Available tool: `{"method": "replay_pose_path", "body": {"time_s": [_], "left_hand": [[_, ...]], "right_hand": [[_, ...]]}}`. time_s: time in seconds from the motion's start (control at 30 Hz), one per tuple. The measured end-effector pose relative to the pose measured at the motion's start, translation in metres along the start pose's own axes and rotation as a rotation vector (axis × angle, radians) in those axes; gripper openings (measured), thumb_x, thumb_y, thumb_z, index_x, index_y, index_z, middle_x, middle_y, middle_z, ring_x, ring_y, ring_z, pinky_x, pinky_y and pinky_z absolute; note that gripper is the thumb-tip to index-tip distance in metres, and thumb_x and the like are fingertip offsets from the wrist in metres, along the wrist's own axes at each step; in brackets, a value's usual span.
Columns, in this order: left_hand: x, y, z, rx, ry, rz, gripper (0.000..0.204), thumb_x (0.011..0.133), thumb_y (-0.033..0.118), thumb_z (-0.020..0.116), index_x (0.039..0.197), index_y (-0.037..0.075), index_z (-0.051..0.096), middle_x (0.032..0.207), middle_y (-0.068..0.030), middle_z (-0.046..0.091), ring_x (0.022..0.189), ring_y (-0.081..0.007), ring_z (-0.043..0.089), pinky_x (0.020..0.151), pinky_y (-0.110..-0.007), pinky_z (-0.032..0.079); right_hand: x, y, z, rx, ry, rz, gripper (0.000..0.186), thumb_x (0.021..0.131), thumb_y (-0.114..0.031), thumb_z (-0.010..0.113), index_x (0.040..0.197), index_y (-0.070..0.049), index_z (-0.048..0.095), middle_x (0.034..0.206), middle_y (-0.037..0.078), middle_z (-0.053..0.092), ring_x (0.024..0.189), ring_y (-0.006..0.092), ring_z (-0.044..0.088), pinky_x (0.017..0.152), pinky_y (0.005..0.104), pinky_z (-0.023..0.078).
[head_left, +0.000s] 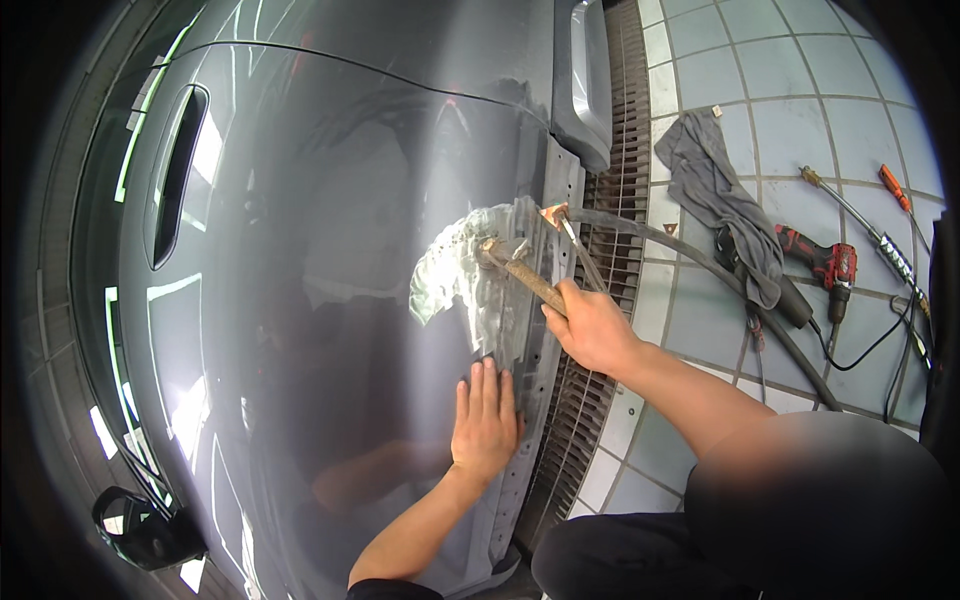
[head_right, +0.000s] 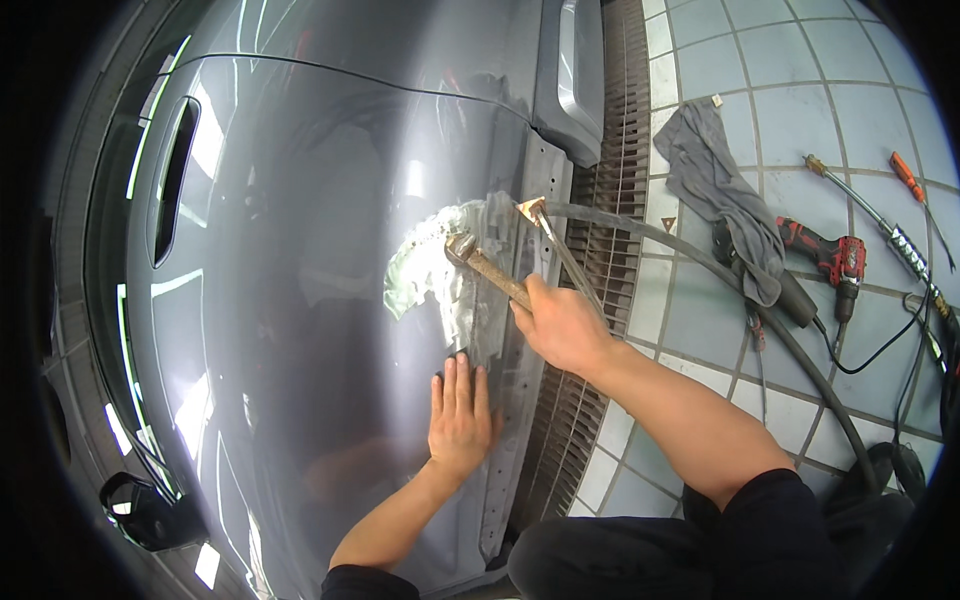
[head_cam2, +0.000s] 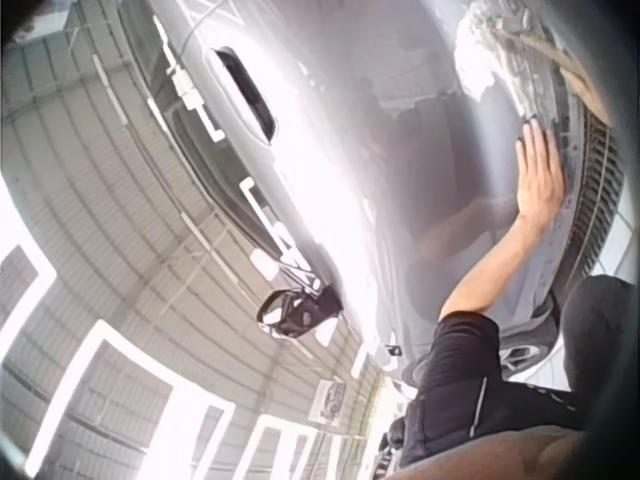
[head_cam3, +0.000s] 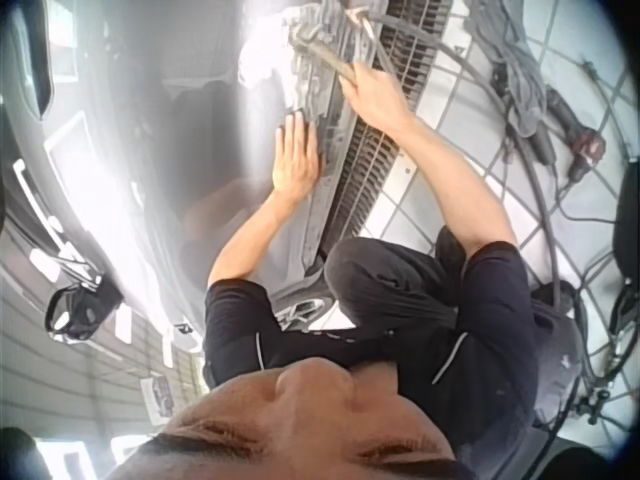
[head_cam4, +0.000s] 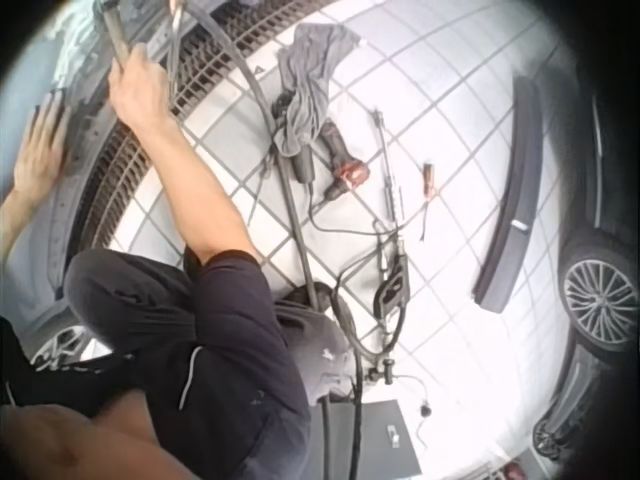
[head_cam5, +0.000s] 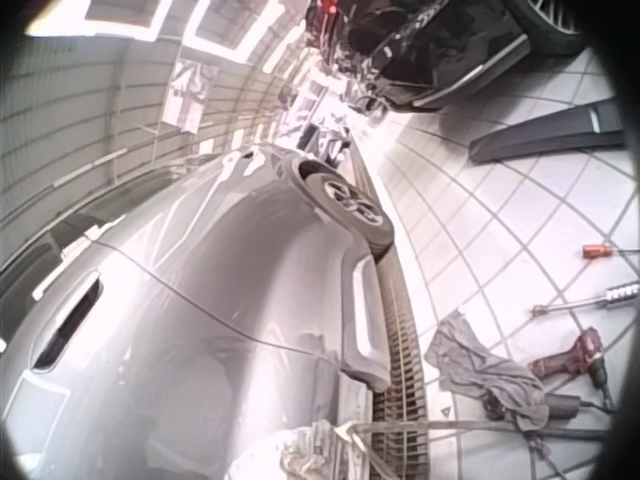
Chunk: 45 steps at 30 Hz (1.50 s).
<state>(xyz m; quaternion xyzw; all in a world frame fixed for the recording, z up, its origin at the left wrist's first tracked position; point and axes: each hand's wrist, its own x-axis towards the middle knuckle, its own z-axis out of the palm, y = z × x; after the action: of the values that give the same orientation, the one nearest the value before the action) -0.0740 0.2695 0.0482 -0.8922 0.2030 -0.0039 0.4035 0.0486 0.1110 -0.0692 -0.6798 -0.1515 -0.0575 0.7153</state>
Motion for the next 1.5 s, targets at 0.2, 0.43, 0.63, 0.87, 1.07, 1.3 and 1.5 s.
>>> {"method": "replay_pose_path", "body": {"time_s": [0.2,0.43,0.63,0.87,1.07,1.3,1.5], "left_hand": [[-0.001,0.0,0.003,-0.01,0.018,-0.002,0.062,0.08,0.026,0.063,0.133,-0.005,0.048,0.144,-0.0283,0.038,0.134,-0.0397,0.038,0.109,-0.051,0.034],[0.003,-0.001,-0.002,-0.012,0.015,0.009,0.063,0.08,0.027,0.064,0.133,-0.004,0.049,0.143,-0.0285,0.038,0.133,-0.0406,0.039,0.107,-0.052,0.035],[0.001,0.0,0.0,-0.015,0.017,0.011,0.062,0.08,0.027,0.063,0.133,-0.003,0.049,0.143,-0.0291,0.038,0.133,-0.0418,0.039,0.106,-0.052,0.036],[0.001,-0.002,0.011,-0.022,0.031,0.018,0.064,0.076,0.026,0.066,0.132,-0.002,0.051,0.144,-0.0313,0.035,0.134,-0.0449,0.036,0.106,-0.056,0.035],[0.001,0.0,0.013,-0.019,0.044,0.023,0.063,0.076,0.026,0.066,0.131,-0.001,0.052,0.143,-0.0315,0.036,0.133,-0.0452,0.038,0.106,-0.057,0.034],[0.001,0.0,0.011,-0.015,0.04,0.025,0.065,0.076,0.026,0.066,0.132,-0.003,0.05,0.144,-0.0318,0.035,0.133,-0.0458,0.037,0.106,-0.058,0.034],[0.001,-0.004,0.0,-0.02,-0.03,0.032,0.07,0.075,0.026,0.067,0.133,-0.006,0.047,0.145,-0.0313,0.034,0.135,-0.0445,0.035,0.109,-0.055,0.032]], "right_hand": [[0.004,0.0,-0.002,-0.019,-0.017,-0.055,0.027,0.092,-0.021,0.058,0.091,0.002,0.046,0.063,0.025,0.058,0.06,0.045,0.06,0.055,0.0504,0.048],[0.017,0.006,-0.003,-0.066,-0.009,-0.113,0.027,0.092,-0.023,0.057,0.089,0.002,0.045,0.065,0.024,0.061,0.061,0.044,0.062,0.055,0.0508,0.051],[0.038,0.0,-0.014,-0.001,0.072,0.049,0.028,0.092,-0.024,0.057,0.091,0.003,0.048,0.066,0.026,0.06,0.062,0.0456,0.062,0.058,0.0521,0.051],[0.053,0.001,-0.021,-0.005,0.051,0.013,0.028,0.093,-0.02,0.056,0.091,0.006,0.048,0.066,0.027,0.06,0.066,0.046,0.062,0.06,0.052,0.05],[0.054,-0.004,-0.027,0.04,0.076,0.052,0.028,0.093,-0.02,0.056,0.091,0.007,0.048,0.066,0.027,0.06,0.065,0.0454,0.062,0.059,0.051,0.05],[0.056,0.005,-0.024,0.068,0.135,-0.035,0.031,0.093,-0.02,0.055,0.097,0.01,0.049,0.065,0.028,0.059,0.065,0.0459,0.062,0.059,0.0497,0.051],[0.035,0.019,-0.02,0.138,0.208,0.143,0.028,0.094,-0.022,0.053,0.094,0.006,0.05,0.068,0.028,0.06,0.069,0.0474,0.06,0.065,0.0523,0.047]]}}
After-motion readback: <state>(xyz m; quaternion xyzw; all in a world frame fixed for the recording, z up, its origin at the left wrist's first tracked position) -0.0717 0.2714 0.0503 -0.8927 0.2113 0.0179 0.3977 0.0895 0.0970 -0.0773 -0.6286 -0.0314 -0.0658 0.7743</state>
